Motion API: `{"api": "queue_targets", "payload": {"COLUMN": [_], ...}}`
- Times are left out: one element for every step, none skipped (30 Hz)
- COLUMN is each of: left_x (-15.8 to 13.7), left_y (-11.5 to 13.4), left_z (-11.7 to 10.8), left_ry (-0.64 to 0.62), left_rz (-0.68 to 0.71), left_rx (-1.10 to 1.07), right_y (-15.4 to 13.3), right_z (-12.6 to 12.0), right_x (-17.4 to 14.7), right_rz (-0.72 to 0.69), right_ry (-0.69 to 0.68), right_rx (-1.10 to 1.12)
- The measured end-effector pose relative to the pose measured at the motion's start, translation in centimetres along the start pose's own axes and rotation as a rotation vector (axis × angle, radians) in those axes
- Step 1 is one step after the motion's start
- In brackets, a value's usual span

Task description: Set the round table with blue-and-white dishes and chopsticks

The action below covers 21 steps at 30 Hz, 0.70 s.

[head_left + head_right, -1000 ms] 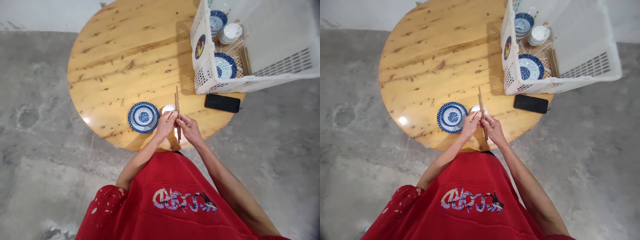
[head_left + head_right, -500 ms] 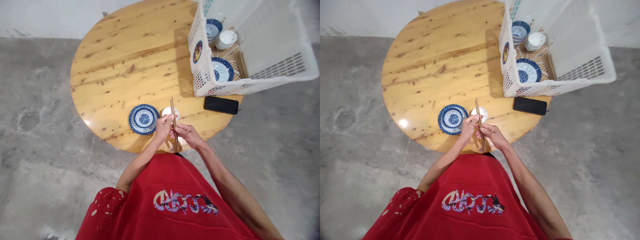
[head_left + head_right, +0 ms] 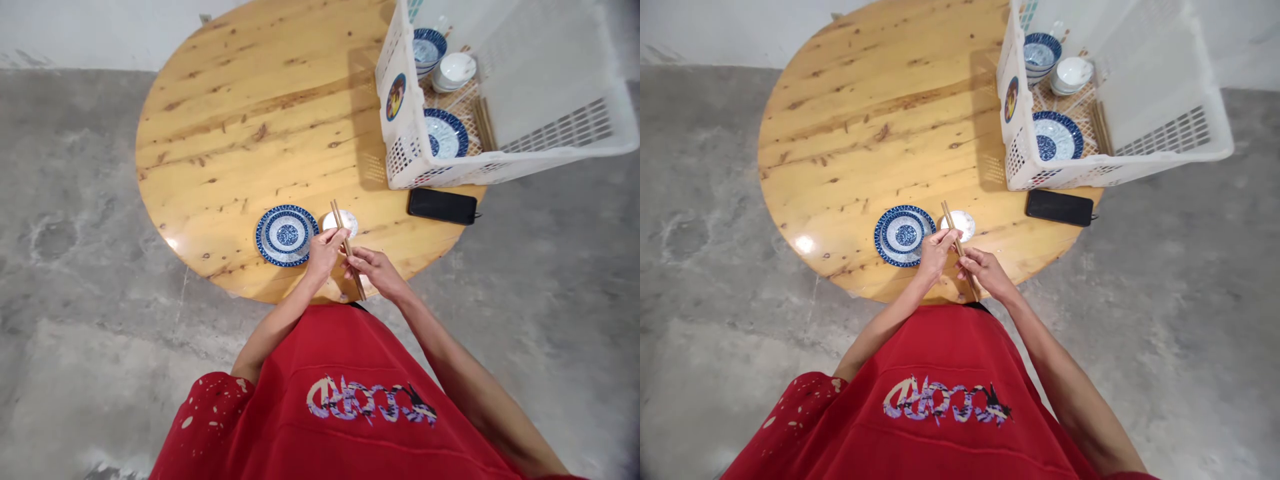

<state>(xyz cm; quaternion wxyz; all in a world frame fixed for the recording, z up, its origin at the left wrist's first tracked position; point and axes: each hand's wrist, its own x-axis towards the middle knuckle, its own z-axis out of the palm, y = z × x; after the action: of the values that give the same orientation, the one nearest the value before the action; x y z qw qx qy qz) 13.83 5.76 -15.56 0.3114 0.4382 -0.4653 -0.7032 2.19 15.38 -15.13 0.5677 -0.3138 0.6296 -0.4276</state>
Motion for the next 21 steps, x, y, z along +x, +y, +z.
{"api": "queue_targets", "payload": {"left_x": [0.1, 0.2, 0.3, 0.4, 0.4, 0.5, 0.5, 0.5, 0.5, 0.6, 0.7, 0.8, 0.9, 1.1, 1.2, 1.4, 1.6, 1.8, 1.9, 1.9, 1.9], "left_y": [-0.4, -0.8, -1.1, -1.4, -1.7, -1.9, -2.0, -2.1, -2.2, -2.2, -2.2, -2.2, -2.2, -2.3, -2.3, -2.2, -2.2, -2.1, -1.9, -1.7, -1.4], "left_z": [0.0, 0.1, 0.1, 0.2, 0.3, 0.4, 0.5, 0.6, 0.7, 0.8, 0.9, 1.0, 1.0, 0.9, 0.8, 0.7, 0.5, 0.2, -0.1, -0.4, -0.8], "left_ry": [0.022, 0.041, 0.058, 0.072, 0.084, 0.094, 0.103, 0.11, 0.115, 0.12, 0.124, 0.13, 0.133, 0.132, 0.126, 0.113, 0.096, 0.076, 0.061, 0.058, 0.066], "left_rz": [0.007, 0.011, 0.009, 0.004, -0.002, -0.009, -0.014, -0.015, -0.015, -0.014, -0.012, -0.008, -0.002, 0.003, 0.01, 0.017, 0.025, 0.036, 0.055, 0.083, 0.118], "left_rx": [0.013, 0.02, 0.022, 0.021, 0.018, 0.016, 0.013, 0.01, 0.006, 0.003, 0.004, 0.009, 0.02, 0.033, 0.049, 0.069, 0.098, 0.14, 0.198, 0.265, 0.33], "right_y": [0.4, 0.8, 1.1, 1.4, 1.5, 1.5, 1.4, 1.2, 0.9, 0.6, 0.2, -0.2, -0.6, -0.9, -1.3, -1.6, -1.9, -2.1, -2.4, -2.6, -2.8], "right_z": [0.2, 0.4, 0.7, 0.9, 1.1, 1.3, 1.5, 1.8, 2.0, 2.2, 2.5, 2.7, 2.9, 3.1, 3.2, 3.3, 3.4, 3.5, 3.5, 3.5, 3.4], "right_x": [-0.1, -0.1, -0.2, -0.4, -0.6, -0.7, -0.9, -1.0, -1.1, -1.1, -1.1, -1.0, -0.9, -0.8, -0.6, -0.4, -0.2, 0.1, 0.3, 0.6, 1.0], "right_rz": [-0.037, -0.072, -0.097, -0.108, -0.108, -0.099, -0.084, -0.064, -0.041, -0.014, 0.017, 0.053, 0.088, 0.12, 0.145, 0.164, 0.18, 0.195, 0.21, 0.228, 0.244], "right_ry": [0.065, 0.135, 0.202, 0.263, 0.309, 0.337, 0.346, 0.342, 0.33, 0.316, 0.304, 0.296, 0.288, 0.278, 0.267, 0.254, 0.243, 0.235, 0.229, 0.224, 0.221], "right_rx": [-0.06, -0.136, -0.236, -0.365, -0.518, -0.682, -0.838, -0.968, -1.066, -1.136, -1.187, -1.229, -1.263, -1.29, -1.311, -1.328, -1.341, -1.351, -1.358, -1.362, -1.364]}}
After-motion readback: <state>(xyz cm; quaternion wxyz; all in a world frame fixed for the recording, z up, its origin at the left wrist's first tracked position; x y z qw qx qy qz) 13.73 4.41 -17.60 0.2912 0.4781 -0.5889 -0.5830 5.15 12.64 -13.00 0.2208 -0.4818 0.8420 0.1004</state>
